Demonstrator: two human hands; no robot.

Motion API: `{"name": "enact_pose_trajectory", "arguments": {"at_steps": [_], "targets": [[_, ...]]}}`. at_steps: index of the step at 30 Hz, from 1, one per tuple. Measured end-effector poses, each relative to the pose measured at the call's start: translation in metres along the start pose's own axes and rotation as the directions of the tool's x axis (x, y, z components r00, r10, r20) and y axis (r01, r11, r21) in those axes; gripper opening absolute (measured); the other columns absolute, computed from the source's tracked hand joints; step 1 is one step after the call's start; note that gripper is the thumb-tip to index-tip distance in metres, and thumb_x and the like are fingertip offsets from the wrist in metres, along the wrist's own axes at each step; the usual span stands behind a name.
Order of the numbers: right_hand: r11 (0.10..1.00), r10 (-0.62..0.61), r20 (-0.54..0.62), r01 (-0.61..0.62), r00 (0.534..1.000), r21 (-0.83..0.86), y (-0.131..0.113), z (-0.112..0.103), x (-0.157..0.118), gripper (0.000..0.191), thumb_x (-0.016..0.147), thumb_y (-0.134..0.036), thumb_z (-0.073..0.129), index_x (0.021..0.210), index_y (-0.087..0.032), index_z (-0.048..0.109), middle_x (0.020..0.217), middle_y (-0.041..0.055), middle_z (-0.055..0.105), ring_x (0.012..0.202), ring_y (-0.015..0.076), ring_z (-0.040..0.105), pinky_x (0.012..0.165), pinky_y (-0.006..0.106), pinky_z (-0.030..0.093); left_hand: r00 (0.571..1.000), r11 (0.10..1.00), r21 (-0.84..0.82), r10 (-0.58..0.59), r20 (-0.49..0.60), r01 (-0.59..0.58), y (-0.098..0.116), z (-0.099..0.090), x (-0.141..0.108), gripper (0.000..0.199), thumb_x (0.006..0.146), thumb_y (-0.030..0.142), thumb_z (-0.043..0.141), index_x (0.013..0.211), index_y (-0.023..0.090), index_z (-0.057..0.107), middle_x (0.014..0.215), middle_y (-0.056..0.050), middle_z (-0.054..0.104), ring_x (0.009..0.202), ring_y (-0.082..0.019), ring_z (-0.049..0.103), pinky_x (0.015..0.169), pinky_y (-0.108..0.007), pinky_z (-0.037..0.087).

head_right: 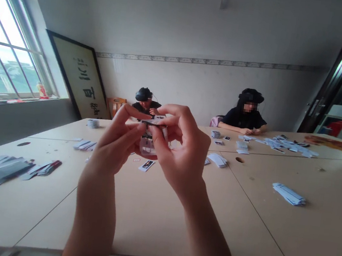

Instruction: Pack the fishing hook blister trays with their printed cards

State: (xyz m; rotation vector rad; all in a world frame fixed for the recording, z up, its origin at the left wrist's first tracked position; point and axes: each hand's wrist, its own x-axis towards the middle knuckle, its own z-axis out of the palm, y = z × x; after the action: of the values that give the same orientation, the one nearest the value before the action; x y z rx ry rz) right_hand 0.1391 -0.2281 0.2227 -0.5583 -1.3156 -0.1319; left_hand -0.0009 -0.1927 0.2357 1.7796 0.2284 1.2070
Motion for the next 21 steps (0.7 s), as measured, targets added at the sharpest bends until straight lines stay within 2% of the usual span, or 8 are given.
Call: {"name": "enact_pose_trajectory", "arguments": {"at_steps": [21], "targets": [[0.988,0.072,0.049,-0.078,0.996,0.130,0.0028,-0.0009,0.0015,0.028,0.084,-0.013,0.069,0.107,-0.028,0.061,0.083,-0.0027,0.065,0.068,0.0138,0.064,0.060,0.028,0.058,1.000,1.000,0.011,-0.022,-0.003,0.022,-0.0002,-0.0008,0.0000,0.013,0.097,0.032,0.058,0.104,0.025,0.049,0.092,0.001,0.073,0.076,-0.015,0.074,0.061,-0.023,0.065]]}}
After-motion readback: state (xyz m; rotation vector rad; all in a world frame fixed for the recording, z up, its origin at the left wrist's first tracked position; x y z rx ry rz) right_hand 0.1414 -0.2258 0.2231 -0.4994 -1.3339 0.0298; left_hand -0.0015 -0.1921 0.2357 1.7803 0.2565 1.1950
